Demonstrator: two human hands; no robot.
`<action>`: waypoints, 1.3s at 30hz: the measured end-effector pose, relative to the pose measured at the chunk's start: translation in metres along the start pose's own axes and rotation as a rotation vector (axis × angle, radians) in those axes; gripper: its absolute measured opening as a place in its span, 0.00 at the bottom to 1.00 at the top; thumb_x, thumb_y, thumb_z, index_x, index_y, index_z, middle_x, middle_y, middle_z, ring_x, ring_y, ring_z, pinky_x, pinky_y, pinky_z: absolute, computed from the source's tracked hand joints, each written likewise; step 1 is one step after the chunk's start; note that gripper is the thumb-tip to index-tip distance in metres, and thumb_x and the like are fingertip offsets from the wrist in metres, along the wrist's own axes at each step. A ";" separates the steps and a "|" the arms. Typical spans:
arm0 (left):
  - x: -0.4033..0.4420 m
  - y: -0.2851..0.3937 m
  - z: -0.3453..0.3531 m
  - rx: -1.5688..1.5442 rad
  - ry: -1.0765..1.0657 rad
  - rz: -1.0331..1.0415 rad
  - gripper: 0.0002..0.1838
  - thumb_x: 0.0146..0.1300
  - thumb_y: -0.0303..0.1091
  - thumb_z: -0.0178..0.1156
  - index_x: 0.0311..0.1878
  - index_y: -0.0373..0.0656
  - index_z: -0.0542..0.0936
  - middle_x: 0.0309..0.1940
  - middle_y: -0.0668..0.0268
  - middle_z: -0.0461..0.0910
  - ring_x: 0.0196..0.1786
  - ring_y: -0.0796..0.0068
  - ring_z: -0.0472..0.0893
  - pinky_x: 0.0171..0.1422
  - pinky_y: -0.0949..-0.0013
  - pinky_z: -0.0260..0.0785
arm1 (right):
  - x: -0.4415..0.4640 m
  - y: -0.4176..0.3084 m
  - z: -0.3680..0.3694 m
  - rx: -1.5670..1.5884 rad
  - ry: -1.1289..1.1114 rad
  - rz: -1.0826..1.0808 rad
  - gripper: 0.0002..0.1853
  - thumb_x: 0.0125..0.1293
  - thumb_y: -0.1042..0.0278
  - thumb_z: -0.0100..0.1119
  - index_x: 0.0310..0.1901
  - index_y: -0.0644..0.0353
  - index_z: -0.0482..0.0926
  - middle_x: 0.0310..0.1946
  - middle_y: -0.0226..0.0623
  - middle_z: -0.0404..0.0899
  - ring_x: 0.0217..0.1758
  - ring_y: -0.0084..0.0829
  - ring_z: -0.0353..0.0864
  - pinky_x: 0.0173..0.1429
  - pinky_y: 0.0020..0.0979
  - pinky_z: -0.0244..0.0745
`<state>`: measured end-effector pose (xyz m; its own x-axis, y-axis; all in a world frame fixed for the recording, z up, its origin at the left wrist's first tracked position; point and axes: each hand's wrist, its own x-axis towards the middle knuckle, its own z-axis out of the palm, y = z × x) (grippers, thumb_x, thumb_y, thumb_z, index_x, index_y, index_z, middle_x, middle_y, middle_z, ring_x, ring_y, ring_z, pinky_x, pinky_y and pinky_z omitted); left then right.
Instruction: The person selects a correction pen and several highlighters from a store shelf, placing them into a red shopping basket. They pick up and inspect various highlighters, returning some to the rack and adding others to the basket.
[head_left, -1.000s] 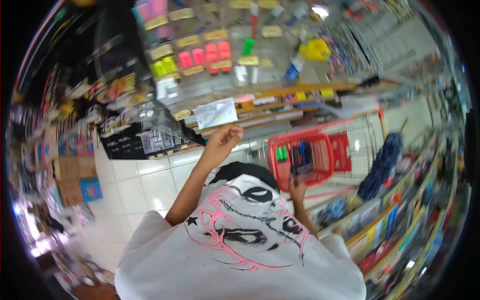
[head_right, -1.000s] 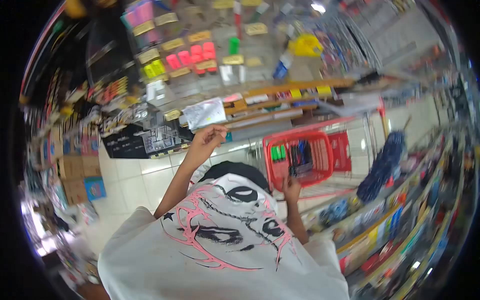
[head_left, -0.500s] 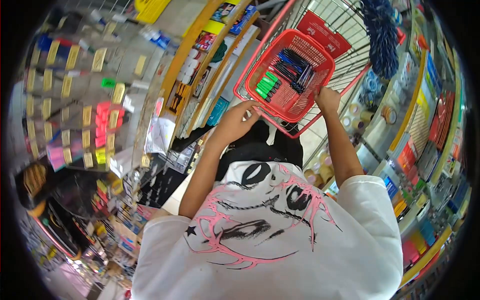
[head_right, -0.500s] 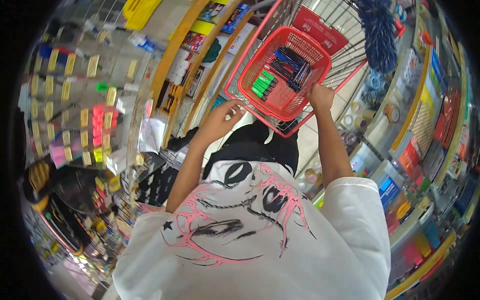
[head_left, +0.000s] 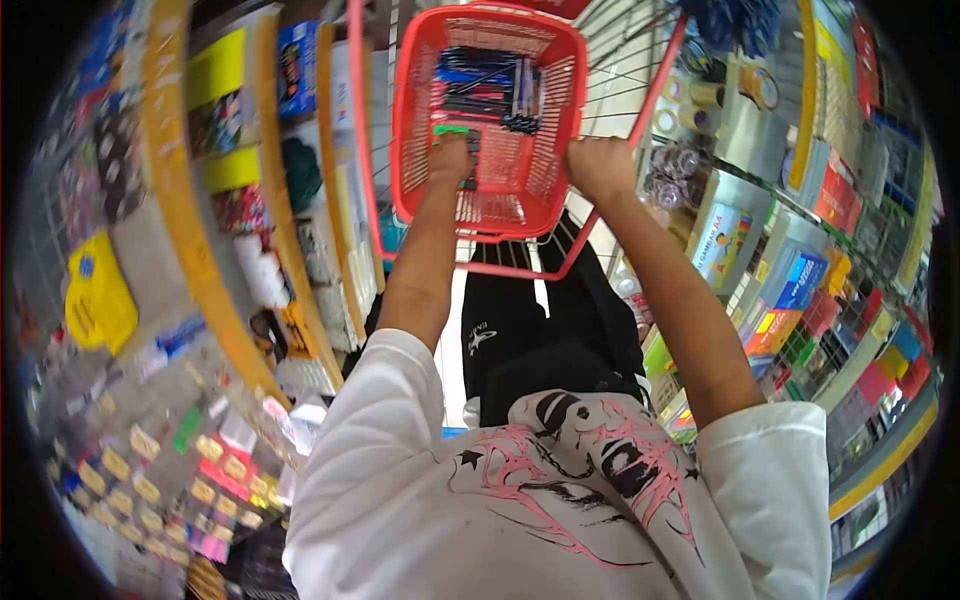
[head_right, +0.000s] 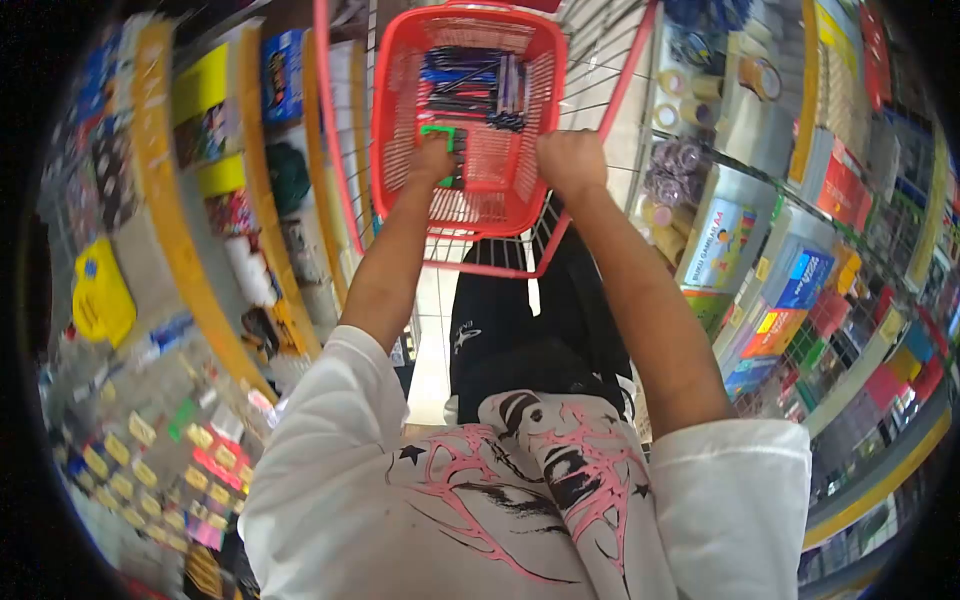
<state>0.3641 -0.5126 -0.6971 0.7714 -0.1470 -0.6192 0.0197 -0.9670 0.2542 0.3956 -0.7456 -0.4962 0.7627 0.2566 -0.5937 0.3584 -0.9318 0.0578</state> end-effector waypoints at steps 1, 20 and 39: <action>0.012 -0.004 0.009 0.081 0.036 0.015 0.24 0.61 0.34 0.56 0.61 0.43 0.73 0.61 0.54 0.73 0.64 0.58 0.73 0.66 0.55 0.68 | -0.001 0.001 -0.001 0.009 -0.011 -0.014 0.09 0.59 0.68 0.54 0.27 0.51 0.84 0.26 0.37 0.86 0.31 0.34 0.87 0.36 0.38 0.78; 0.047 0.007 0.029 0.192 0.056 0.103 0.29 0.55 0.26 0.61 0.63 0.44 0.72 0.54 0.58 0.77 0.60 0.60 0.76 0.62 0.55 0.69 | 0.008 0.041 0.008 -0.066 0.097 -0.132 0.10 0.61 0.63 0.52 0.24 0.51 0.77 0.16 0.37 0.81 0.18 0.36 0.81 0.32 0.37 0.75; -0.187 0.127 -0.256 -1.596 0.841 0.073 0.20 0.60 0.16 0.62 0.53 0.38 0.68 0.51 0.60 0.73 0.41 0.75 0.81 0.45 0.74 0.76 | 0.005 0.056 0.000 0.080 0.171 -0.321 0.11 0.56 0.59 0.57 0.25 0.54 0.85 0.24 0.41 0.85 0.27 0.39 0.87 0.31 0.41 0.80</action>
<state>0.3854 -0.5545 -0.3584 0.8706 0.4487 -0.2019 0.1111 0.2206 0.9690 0.4192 -0.7965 -0.4957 0.6993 0.5721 -0.4286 0.5559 -0.8122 -0.1770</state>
